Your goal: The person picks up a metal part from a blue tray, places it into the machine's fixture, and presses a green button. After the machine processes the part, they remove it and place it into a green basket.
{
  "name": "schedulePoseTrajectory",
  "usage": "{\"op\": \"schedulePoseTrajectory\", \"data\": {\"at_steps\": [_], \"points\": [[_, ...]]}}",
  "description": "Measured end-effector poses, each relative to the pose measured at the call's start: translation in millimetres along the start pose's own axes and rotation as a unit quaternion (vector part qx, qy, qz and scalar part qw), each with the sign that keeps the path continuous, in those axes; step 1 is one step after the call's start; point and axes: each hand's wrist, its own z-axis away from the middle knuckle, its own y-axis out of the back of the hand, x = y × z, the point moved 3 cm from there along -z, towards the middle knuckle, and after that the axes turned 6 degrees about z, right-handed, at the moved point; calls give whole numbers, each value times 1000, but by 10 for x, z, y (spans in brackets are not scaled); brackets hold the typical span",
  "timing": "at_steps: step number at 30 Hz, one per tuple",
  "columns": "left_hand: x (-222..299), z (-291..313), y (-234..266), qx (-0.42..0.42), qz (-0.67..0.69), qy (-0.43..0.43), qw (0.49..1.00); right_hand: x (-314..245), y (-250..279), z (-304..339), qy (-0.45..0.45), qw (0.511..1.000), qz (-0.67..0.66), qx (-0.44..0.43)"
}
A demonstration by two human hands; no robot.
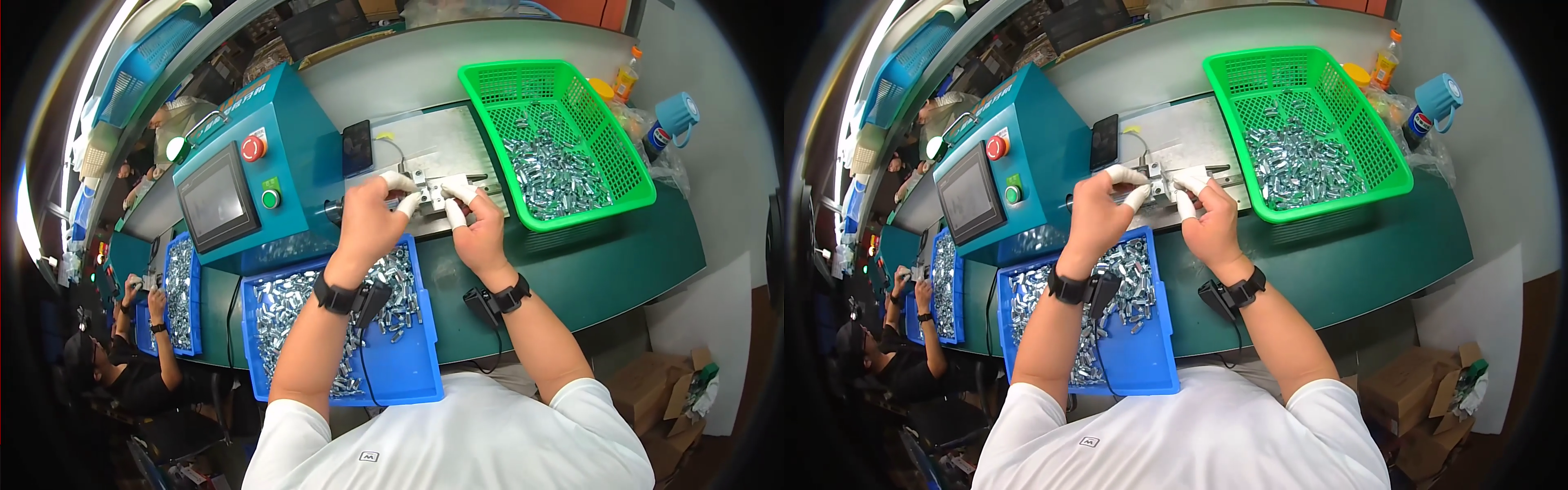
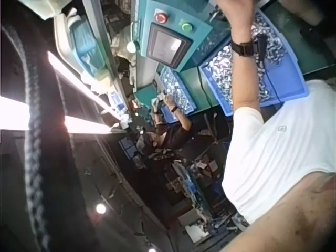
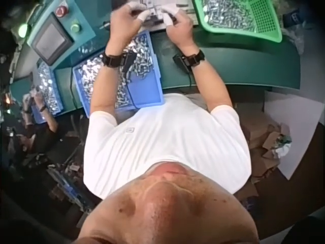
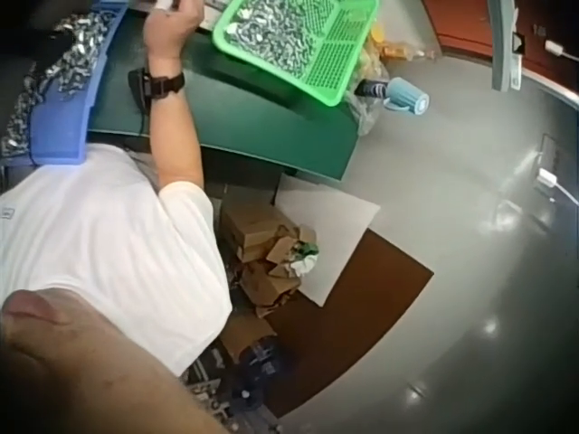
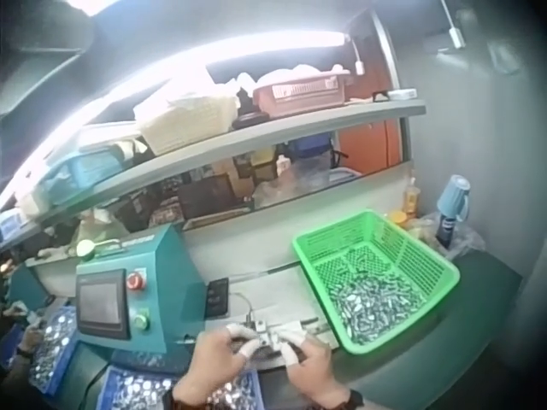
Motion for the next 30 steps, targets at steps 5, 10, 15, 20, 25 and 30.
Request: {"op": "schedulePoseTrajectory", "data": {"at_steps": [5, 10, 15, 20, 25, 30], "points": [[-142, -241, -194, -1, -126, -132, 983, -15, -2, -2, -1, 1000, -8, 7], [-261, -228, -175, -9, -146, -173, 974, 4, 11, -1, -3, 1000, -6, 3], [-262, -215, -149, -16, -201, -210, 957, 88, -43, 26, -52, 997, -23, -46], [-73, 102, 50, 17, -145, -216, 965, 130, -176, 103, -205, 947, -135, -205], [-11, 776, 267, 28, -84, -194, 977, 195, -141, 50, -252, 908, -195, -271], [-224, 1103, 329, -2, -46, -99, 994, 72, -174, 20, -283, 867, -247, -327]]}}
